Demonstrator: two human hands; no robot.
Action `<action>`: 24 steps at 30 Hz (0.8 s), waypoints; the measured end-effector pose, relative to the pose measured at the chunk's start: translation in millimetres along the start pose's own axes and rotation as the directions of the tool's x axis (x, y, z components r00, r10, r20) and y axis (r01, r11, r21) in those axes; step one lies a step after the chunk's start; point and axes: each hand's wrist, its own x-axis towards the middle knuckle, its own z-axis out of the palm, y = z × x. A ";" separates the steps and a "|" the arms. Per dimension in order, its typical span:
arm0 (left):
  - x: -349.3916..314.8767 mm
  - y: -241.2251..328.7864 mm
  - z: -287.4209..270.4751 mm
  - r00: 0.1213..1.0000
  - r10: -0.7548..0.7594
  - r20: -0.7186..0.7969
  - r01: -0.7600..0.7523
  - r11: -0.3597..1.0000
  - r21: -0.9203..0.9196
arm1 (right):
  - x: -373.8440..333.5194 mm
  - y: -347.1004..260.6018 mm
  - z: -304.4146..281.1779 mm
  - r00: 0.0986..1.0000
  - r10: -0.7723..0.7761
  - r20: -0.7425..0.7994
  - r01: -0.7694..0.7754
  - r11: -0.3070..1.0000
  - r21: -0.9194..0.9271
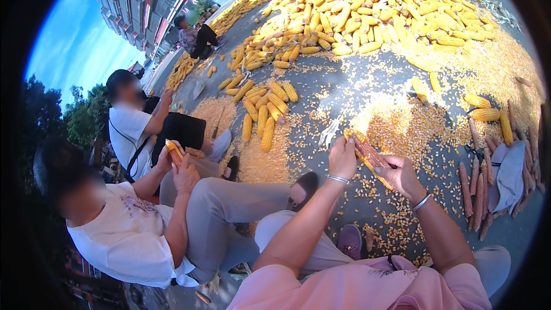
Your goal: The person sits on the ground and shucks corn cobs by hand, removing kernels and dropping them onto a large pile. The person handles multiple cobs one at a time, rotating them to remove kernels.
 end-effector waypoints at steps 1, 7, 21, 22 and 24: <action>-2.0 1.7 0.7 1.000 0.027 -0.002 -0.027 0.999 0.023 | 0.7 0.9 -0.4 1.000 -0.007 0.000 0.007 1.000 -0.030; -2.9 17.9 0.1 0.988 -0.137 -0.068 0.137 0.991 -0.009 | -4.4 -3.9 4.4 0.992 -0.126 0.006 0.125 0.976 -0.180; -0.8 10.8 2.8 0.989 -0.141 -0.050 0.117 0.936 -0.333 | -1.4 2.1 0.3 0.977 -0.213 -0.008 0.213 0.976 -0.035; -3.5 15.7 3.3 0.986 -0.158 -0.046 0.129 0.916 -0.379 | -0.9 3.2 0.5 0.983 -0.186 -0.004 0.186 0.982 0.036; -3.9 14.0 1.8 0.987 -0.156 -0.035 0.126 0.894 -0.430 | -1.0 3.3 1.9 0.987 -0.158 0.014 0.156 0.984 0.089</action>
